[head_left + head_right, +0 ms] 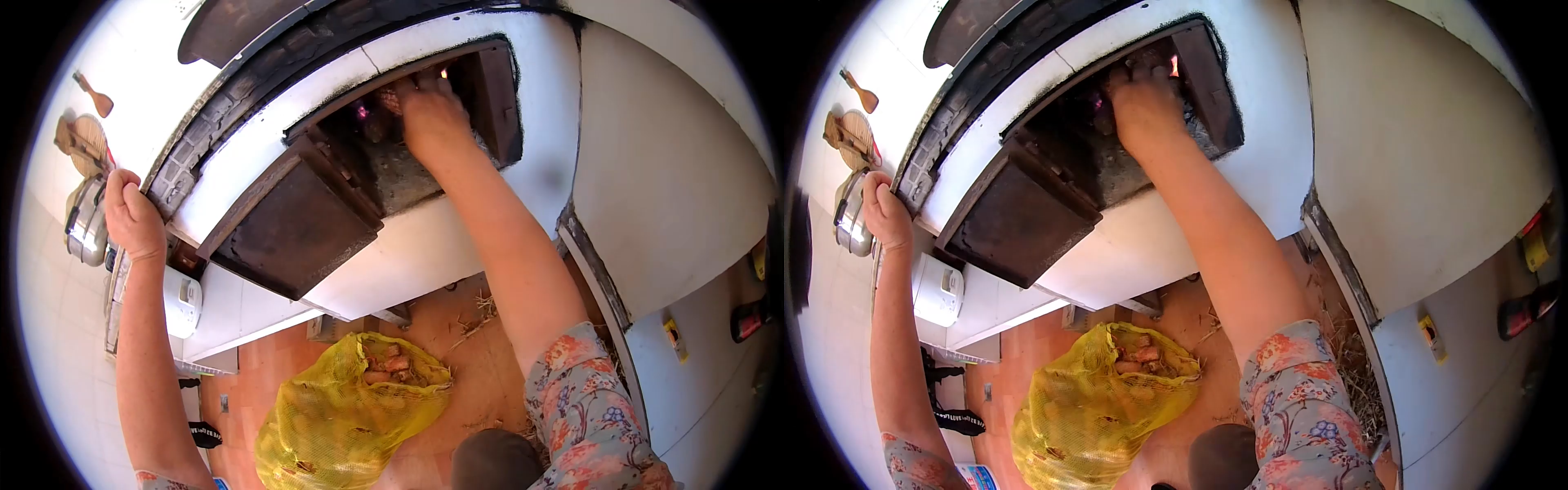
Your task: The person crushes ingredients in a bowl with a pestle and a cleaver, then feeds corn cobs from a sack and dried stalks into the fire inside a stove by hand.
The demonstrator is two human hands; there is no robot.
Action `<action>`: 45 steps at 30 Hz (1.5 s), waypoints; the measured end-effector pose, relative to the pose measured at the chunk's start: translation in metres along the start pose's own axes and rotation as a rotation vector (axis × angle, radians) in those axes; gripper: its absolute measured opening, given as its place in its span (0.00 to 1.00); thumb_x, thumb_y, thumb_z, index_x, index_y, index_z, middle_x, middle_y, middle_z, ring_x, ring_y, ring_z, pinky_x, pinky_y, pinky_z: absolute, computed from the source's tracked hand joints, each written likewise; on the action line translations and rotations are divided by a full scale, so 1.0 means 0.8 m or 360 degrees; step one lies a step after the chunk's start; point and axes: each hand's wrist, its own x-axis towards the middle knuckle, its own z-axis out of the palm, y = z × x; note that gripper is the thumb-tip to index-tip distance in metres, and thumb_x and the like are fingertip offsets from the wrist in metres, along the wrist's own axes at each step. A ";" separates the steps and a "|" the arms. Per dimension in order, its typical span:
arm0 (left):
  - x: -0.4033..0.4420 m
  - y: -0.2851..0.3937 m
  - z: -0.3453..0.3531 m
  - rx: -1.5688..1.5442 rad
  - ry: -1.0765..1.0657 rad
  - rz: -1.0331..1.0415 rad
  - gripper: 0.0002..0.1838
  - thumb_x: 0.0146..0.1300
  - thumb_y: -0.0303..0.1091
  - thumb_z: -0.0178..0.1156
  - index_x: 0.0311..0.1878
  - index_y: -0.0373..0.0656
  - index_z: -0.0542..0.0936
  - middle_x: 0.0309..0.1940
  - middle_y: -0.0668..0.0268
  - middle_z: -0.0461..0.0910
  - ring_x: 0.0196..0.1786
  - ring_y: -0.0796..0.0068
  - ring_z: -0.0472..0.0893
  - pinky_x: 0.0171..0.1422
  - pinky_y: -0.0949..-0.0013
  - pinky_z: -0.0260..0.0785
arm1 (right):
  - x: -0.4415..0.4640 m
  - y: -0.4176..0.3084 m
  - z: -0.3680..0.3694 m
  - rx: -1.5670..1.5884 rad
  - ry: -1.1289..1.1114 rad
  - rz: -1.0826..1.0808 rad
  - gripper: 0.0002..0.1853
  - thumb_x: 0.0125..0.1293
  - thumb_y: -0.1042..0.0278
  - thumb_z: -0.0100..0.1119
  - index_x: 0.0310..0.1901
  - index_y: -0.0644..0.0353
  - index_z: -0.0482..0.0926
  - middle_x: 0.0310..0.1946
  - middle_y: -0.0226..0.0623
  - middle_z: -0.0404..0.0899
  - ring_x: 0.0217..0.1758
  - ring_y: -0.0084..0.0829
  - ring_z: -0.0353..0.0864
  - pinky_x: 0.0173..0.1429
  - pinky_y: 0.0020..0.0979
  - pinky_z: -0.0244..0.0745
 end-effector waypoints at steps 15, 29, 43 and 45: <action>-0.002 -0.004 0.002 0.0028 -0.0015 -0.0027 0.08 0.53 0.32 0.37 0.25 0.40 0.66 0.22 0.61 0.65 0.28 0.67 0.65 0.37 0.72 0.59 | -0.032 -0.007 -0.027 0.0027 0.0170 -0.0292 0.12 0.44 0.78 0.50 0.35 0.66 0.72 0.37 0.44 0.67 0.42 0.42 0.65 0.49 0.39 0.63; -0.001 -0.004 0.001 -0.0023 0.0024 0.0066 0.09 0.53 0.31 0.38 0.25 0.40 0.66 0.21 0.60 0.66 0.26 0.65 0.66 0.34 0.69 0.59 | -0.120 0.004 -0.066 0.1004 -0.0027 -0.0077 0.14 0.50 0.79 0.49 0.41 0.69 0.67 0.35 0.46 0.69 0.39 0.45 0.68 0.43 0.37 0.66; -0.002 -0.003 0.000 -0.0007 0.0000 0.0007 0.09 0.54 0.31 0.37 0.25 0.40 0.66 0.22 0.61 0.65 0.27 0.68 0.66 0.36 0.71 0.60 | -0.024 0.001 0.005 0.0402 -0.0103 0.0090 0.20 0.47 0.81 0.51 0.45 0.63 0.67 0.40 0.54 0.66 0.41 0.50 0.71 0.43 0.40 0.70; -0.002 -0.002 -0.001 -0.0007 -0.0003 0.0010 0.09 0.54 0.31 0.37 0.25 0.40 0.66 0.22 0.61 0.65 0.27 0.68 0.66 0.36 0.71 0.60 | -0.014 0.004 0.006 0.0396 -0.0135 0.0129 0.19 0.48 0.78 0.52 0.46 0.61 0.68 0.42 0.54 0.67 0.41 0.51 0.72 0.43 0.40 0.70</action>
